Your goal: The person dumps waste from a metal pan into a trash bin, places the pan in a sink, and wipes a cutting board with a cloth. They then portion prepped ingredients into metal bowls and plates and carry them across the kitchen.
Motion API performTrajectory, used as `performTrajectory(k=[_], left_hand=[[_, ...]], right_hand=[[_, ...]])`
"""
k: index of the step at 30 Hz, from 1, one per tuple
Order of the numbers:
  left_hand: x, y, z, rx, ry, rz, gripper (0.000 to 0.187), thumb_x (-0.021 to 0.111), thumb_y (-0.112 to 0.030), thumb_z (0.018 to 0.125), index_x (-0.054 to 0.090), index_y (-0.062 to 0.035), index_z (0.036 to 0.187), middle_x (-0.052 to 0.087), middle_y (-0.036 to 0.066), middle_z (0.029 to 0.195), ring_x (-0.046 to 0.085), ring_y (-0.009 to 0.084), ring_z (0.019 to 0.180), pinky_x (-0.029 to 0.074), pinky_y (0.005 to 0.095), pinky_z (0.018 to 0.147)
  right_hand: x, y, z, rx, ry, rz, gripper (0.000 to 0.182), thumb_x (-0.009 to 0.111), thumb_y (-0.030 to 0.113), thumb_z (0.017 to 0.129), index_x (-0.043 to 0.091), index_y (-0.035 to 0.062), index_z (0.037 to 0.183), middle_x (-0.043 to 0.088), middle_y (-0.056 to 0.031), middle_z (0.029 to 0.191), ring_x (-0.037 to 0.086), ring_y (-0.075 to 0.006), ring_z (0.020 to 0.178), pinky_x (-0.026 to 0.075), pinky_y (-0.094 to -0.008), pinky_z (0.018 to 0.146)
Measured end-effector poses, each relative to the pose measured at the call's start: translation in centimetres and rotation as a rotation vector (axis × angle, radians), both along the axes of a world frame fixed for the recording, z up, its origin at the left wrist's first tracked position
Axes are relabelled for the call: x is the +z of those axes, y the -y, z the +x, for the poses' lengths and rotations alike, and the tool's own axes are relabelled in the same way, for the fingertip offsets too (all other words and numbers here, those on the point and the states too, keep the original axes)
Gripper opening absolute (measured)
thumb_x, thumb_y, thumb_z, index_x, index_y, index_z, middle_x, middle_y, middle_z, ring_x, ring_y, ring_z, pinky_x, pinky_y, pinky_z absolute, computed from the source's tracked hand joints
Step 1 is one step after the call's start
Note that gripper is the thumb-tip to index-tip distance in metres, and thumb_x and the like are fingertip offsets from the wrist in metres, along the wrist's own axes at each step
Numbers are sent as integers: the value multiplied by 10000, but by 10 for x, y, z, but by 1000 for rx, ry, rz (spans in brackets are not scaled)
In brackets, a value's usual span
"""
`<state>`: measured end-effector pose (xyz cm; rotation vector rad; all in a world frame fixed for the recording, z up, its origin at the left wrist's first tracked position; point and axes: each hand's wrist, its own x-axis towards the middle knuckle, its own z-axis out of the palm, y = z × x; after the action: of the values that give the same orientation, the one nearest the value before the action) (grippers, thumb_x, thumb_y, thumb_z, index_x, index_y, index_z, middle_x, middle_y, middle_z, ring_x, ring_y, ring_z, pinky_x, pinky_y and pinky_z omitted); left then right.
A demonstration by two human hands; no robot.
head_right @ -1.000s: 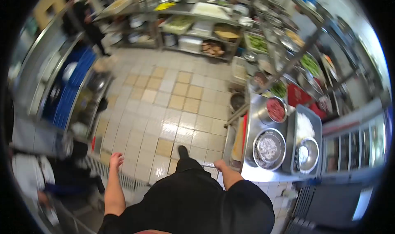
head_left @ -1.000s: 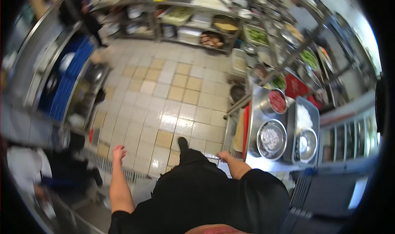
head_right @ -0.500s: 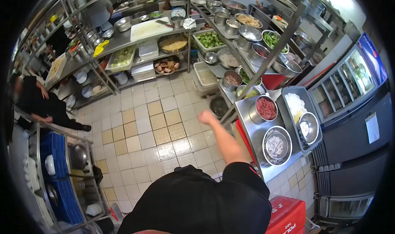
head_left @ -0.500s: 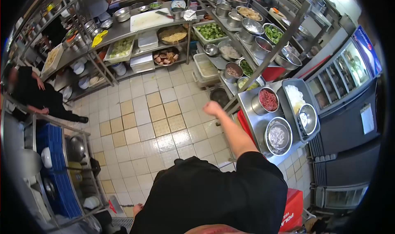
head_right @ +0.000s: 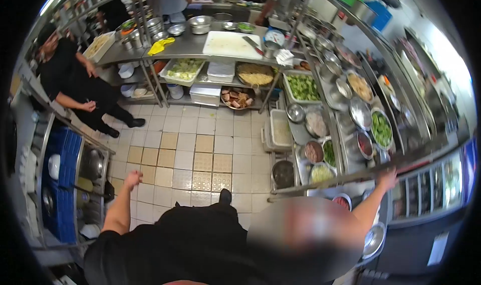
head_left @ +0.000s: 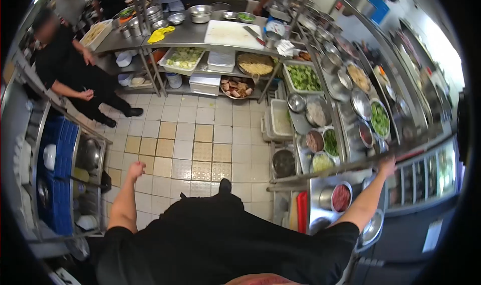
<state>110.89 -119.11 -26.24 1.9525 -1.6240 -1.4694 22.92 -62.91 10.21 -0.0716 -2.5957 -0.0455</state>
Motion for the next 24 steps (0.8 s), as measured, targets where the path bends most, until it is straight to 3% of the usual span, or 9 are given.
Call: performTrajectory(k=[3, 6, 11, 13, 14, 16, 17, 19, 24], left_hand=[[41, 18, -76, 58, -77, 9, 156, 531, -190, 807, 607, -53, 818, 610, 57, 756, 584, 170, 598, 435, 305, 460], [44, 18, -123, -33, -20, 64, 139, 534, -171, 799, 606, -54, 775, 596, 48, 699, 570, 160, 564, 420, 293, 444], [11, 14, -151, -230, 96, 182, 169, 583, -206, 771, 606, -49, 711, 585, 64, 593, 540, 165, 493, 422, 327, 445], [-19, 23, -148, -419, 151, 215, 185, 589, -215, 770, 610, -40, 713, 592, 73, 588, 547, 171, 491, 431, 333, 451], [-26, 23, -143, -510, 176, 231, 193, 591, -220, 770, 613, -36, 715, 596, 77, 585, 550, 174, 490, 435, 336, 455], [-18, 12, -151, -441, 182, 198, 217, 592, -244, 772, 624, -39, 708, 601, 84, 576, 554, 183, 486, 443, 340, 466], [-20, 14, -151, -446, 194, 202, 213, 590, -243, 772, 628, -42, 710, 601, 84, 573, 555, 184, 487, 444, 339, 468], [-19, 11, -148, -440, 234, 172, 242, 572, -266, 769, 634, -50, 680, 600, 94, 561, 562, 203, 486, 452, 351, 479], [-37, 20, -110, -546, 241, 148, 319, 529, -309, 771, 644, -42, 638, 612, 121, 571, 580, 245, 496, 471, 384, 507]], right_hand=[[-23, -15, -72, -17, 260, 165, 665, 617, 601, 731, 538, 208, 1262, 499, -119, 1342, 354, -376, 1294, 299, -480, 1055], [-35, -20, -107, 205, 348, 85, 350, 747, 295, 696, 679, 24, 906, 685, -180, 907, 660, -330, 875, 502, -410, 807], [-27, -22, -95, 267, 27, -15, 257, 677, 223, 764, 683, 54, 957, 683, -170, 929, 664, -334, 857, 506, -429, 780], [15, 4, -52, 68, -61, -3, 358, 653, 371, 802, 661, 68, 994, 686, -142, 940, 670, -303, 849, 522, -443, 712], [10, -33, -81, -94, 10, -72, 429, 585, 508, 818, 635, 198, 1111, 654, -61, 1086, 615, -326, 991, 467, -533, 839], [3, -105, -108, -310, -283, 367, 397, 601, 542, 763, 686, 190, 925, 641, -135, 848, 624, -371, 775, 525, -494, 622], [50, -63, -51, -411, -7, 223, 596, 543, 658, 770, 564, 287, 1237, 616, -163, 1133, 567, -399, 1042, 416, -664, 807], [114, -14, 42, -431, 174, -71, 569, 579, 533, 797, 526, 280, 1304, 541, -81, 1318, 467, -359, 1233, 384, -490, 987], [136, 67, 194, -71, 144, -313, 520, 582, 352, 817, 503, 170, 1298, 531, -109, 1310, 469, -320, 1210, 373, -442, 990]])
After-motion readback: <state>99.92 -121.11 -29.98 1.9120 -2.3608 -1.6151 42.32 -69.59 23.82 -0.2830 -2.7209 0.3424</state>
